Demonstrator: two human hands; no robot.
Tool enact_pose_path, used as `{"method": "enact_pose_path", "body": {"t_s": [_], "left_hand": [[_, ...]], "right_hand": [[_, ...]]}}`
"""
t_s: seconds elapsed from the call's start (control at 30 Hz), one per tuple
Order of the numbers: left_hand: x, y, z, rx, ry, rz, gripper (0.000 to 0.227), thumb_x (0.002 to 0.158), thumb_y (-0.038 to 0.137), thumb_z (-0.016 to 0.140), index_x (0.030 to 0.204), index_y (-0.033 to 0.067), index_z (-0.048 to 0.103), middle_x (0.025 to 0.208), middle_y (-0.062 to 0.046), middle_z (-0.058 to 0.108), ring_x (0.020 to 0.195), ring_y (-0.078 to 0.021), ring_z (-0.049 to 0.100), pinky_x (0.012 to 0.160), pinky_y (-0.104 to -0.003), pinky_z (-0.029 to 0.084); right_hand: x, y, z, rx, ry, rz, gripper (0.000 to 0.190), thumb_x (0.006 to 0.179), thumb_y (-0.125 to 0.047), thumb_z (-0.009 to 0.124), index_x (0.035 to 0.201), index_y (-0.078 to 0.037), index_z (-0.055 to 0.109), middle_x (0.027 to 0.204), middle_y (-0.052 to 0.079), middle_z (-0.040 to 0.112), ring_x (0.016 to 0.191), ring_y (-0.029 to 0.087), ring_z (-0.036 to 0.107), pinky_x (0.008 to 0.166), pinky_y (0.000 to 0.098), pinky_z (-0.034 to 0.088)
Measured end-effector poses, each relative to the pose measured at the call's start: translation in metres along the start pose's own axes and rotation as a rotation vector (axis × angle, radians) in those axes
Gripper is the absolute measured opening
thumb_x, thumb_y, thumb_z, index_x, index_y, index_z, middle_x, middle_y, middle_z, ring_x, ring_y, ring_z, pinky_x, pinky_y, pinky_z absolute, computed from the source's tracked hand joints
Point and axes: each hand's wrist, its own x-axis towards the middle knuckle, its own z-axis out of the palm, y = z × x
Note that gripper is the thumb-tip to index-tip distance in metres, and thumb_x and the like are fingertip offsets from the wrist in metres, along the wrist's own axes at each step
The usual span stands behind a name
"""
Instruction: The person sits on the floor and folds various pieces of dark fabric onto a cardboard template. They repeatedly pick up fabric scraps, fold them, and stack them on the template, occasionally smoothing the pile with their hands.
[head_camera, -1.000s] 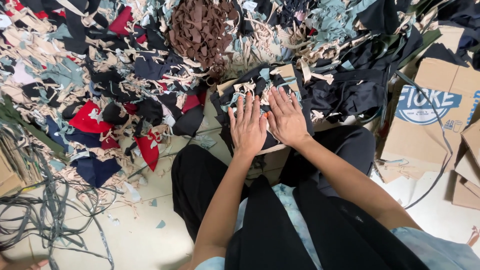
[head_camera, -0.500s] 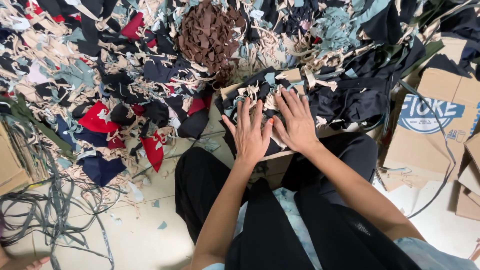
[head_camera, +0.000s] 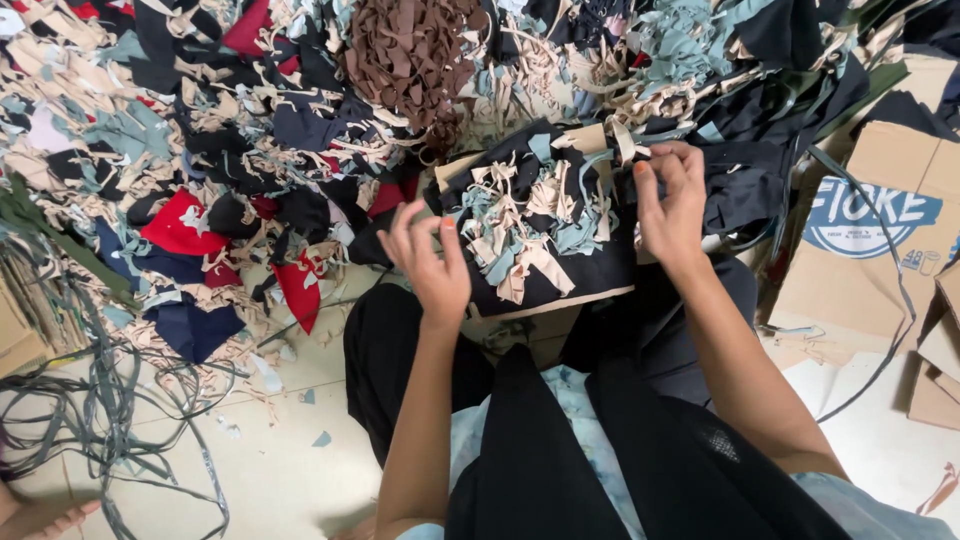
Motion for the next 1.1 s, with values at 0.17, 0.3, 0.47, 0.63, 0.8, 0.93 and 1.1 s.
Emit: {"method": "enact_pose_path", "body": {"t_s": [0.17,0.3,0.47,0.63,0.8,0.93,1.1], "left_hand": [[-0.008,-0.018,-0.011,0.021,0.015,-0.092,0.018,0.092,0.007,0.07,0.101,0.0186,0.06,0.133,0.001,0.056,0.133,-0.036,0.053,0.115,-0.068,0.019],[-0.019,-0.017,-0.006,0.015,0.01,-0.082,0.022,0.089,0.003,0.071,0.104,0.0169,0.064,0.126,-0.001,0.057,0.125,-0.0337,0.057,0.115,-0.062,0.024],[-0.013,0.018,-0.004,-0.004,0.013,-0.008,0.018,0.091,0.008,0.075,0.105,0.0172,0.067,0.119,0.0,0.058,0.119,-0.0296,0.058,0.114,-0.058,0.027],[-0.015,0.013,0.002,-0.039,0.036,0.012,0.025,0.091,0.008,0.071,0.113,0.0174,0.07,0.122,-0.002,0.059,0.117,-0.03,0.058,0.112,-0.057,0.031],[-0.021,0.015,-0.003,-0.176,-0.047,-0.374,0.043,0.099,0.023,0.073,0.137,0.0071,0.061,0.125,-0.014,0.051,0.109,-0.0329,0.055,0.104,-0.055,0.037],[-0.026,0.012,0.0,-0.344,-0.195,-0.739,0.065,0.098,0.043,0.074,0.144,0.0017,0.055,0.127,-0.021,0.052,0.103,-0.024,0.051,0.099,-0.047,0.041],[-0.031,-0.001,0.011,-0.277,-0.155,-0.731,0.055,0.089,0.036,0.082,0.132,0.0057,0.066,0.112,-0.017,0.064,0.085,-0.0183,0.057,0.081,-0.036,0.049]], "right_hand": [[-0.016,0.016,-0.01,0.142,0.021,0.251,0.008,0.105,-0.003,0.064,0.11,-0.002,0.057,0.131,0.017,0.05,0.114,0.044,0.064,0.088,0.0451,0.059],[-0.037,0.024,-0.007,0.222,0.052,0.364,0.024,0.1,0.001,0.066,0.122,0.003,0.057,0.133,0.024,0.051,0.115,0.041,0.064,0.087,0.0446,0.059],[-0.053,0.021,-0.006,0.307,0.032,0.388,0.025,0.1,0.004,0.063,0.124,0.006,0.056,0.135,0.026,0.046,0.12,0.047,0.059,0.091,0.0516,0.058],[-0.054,-0.003,-0.018,0.305,-0.009,0.334,0.025,0.102,0.006,0.056,0.127,0.006,0.053,0.134,0.023,0.04,0.123,0.054,0.05,0.093,0.0588,0.057],[-0.061,-0.003,-0.002,0.021,-0.063,0.309,0.039,0.1,-0.02,0.077,0.137,-0.012,0.068,0.124,0.013,0.052,0.121,0.037,0.052,0.105,0.0468,0.044],[-0.06,-0.015,0.014,-0.087,-0.05,0.232,0.052,0.1,-0.029,0.079,0.144,-0.009,0.062,0.12,0.017,0.054,0.113,0.04,0.052,0.1,0.048,0.044],[-0.047,-0.048,0.035,-0.252,-0.106,0.071,0.064,0.104,-0.034,0.071,0.157,-0.01,0.044,0.152,0.021,0.03,0.138,0.048,0.021,0.111,0.0651,0.021]]}}
